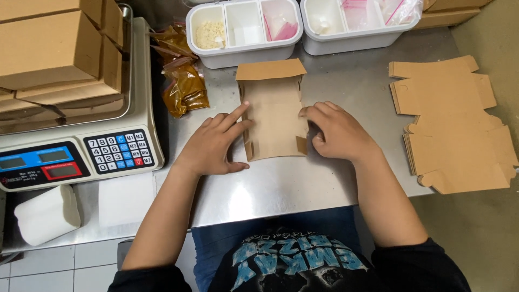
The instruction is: The person folds a flat cardboard box blank into a three-dimensional box on a stainless steel countertop. They fold the side flaps, tuck tabs to secure the sides, and then place a white paper liner inside the finished box.
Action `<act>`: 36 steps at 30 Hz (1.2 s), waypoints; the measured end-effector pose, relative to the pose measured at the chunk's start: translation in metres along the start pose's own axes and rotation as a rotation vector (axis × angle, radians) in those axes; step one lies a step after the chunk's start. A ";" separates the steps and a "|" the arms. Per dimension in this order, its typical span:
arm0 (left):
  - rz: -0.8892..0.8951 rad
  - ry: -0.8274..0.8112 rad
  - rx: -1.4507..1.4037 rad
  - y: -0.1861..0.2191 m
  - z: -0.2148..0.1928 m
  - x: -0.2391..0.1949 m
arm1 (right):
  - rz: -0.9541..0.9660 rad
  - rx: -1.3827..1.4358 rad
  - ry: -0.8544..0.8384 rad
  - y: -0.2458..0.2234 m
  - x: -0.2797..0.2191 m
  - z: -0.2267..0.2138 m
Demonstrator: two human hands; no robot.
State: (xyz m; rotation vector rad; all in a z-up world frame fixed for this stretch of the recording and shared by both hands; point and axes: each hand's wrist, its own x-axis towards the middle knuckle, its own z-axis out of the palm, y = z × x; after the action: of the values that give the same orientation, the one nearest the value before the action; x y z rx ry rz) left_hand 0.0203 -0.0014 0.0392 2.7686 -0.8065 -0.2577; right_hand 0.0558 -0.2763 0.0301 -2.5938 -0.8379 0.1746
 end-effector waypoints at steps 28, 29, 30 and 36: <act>0.243 0.610 0.313 0.022 0.055 0.061 | 0.319 0.866 0.173 0.014 0.001 0.013; 0.250 0.600 0.260 0.023 0.066 0.070 | 0.308 0.901 0.187 0.015 0.002 0.014; 0.256 0.591 0.206 0.024 0.077 0.080 | 0.295 0.934 0.200 0.016 0.003 0.015; 0.103 0.269 -0.163 0.049 0.066 0.090 | 0.333 1.031 0.248 0.022 0.006 0.023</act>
State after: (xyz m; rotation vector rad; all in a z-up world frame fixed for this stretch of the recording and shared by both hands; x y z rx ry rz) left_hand 0.0553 -0.1026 -0.0192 2.5282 -0.8147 0.0650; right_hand 0.0667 -0.2813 0.0002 -1.6900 -0.1217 0.2791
